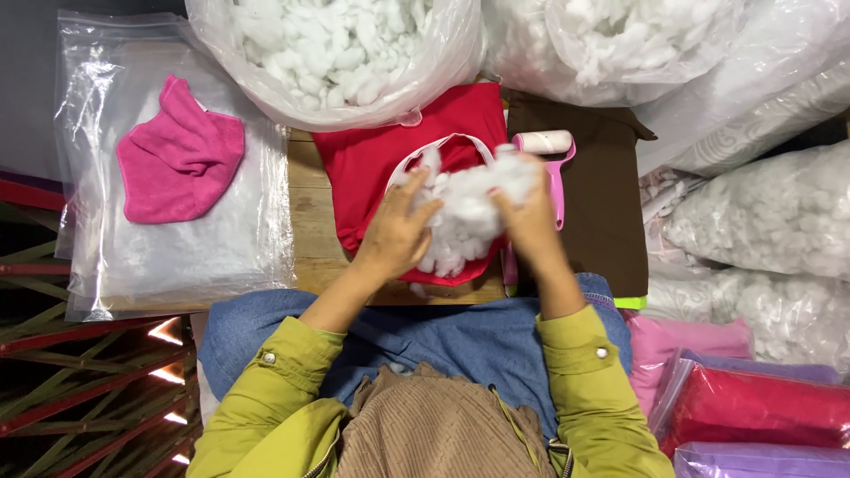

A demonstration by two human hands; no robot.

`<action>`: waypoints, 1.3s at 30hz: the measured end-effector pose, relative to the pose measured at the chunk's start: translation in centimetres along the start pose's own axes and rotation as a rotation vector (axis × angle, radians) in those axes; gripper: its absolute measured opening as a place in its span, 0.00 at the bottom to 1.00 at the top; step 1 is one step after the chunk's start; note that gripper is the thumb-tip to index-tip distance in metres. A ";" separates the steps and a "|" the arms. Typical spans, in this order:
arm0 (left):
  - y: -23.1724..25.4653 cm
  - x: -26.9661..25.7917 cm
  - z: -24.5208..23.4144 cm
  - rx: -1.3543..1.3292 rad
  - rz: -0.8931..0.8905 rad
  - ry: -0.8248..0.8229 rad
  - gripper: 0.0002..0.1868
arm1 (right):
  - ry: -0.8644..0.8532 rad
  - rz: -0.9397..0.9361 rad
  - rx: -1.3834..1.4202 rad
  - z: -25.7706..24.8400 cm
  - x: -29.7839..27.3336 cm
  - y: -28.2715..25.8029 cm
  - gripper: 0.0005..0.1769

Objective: Stuffing a red pillowcase with white fiberfill and smoothing it out to distribute the filling evenly.

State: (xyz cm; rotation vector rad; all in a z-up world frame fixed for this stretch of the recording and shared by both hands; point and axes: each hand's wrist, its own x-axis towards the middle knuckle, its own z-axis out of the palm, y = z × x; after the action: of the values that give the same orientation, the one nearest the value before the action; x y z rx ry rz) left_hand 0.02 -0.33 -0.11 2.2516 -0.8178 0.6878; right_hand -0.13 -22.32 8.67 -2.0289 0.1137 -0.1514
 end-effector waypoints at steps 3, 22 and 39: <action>0.8 -1.3 0.7 0.064 -0.051 -0.251 0.18 | -0.216 -0.173 -0.824 4.5 -1.2 2.5 0.38; -1.7 -5.0 6.0 0.324 0.061 -0.193 0.18 | -0.279 -0.379 -0.544 3.1 0.7 8.8 0.27; 2.1 -1.3 -1.6 0.307 0.100 -0.148 0.39 | -0.377 -0.286 -0.589 0.3 -2.2 2.2 0.60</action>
State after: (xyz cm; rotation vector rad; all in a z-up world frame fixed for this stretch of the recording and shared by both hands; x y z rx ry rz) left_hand -2.71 0.01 0.85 2.5758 -0.9562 0.7426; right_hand -2.24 -22.69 6.45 -2.6149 -0.4168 0.1036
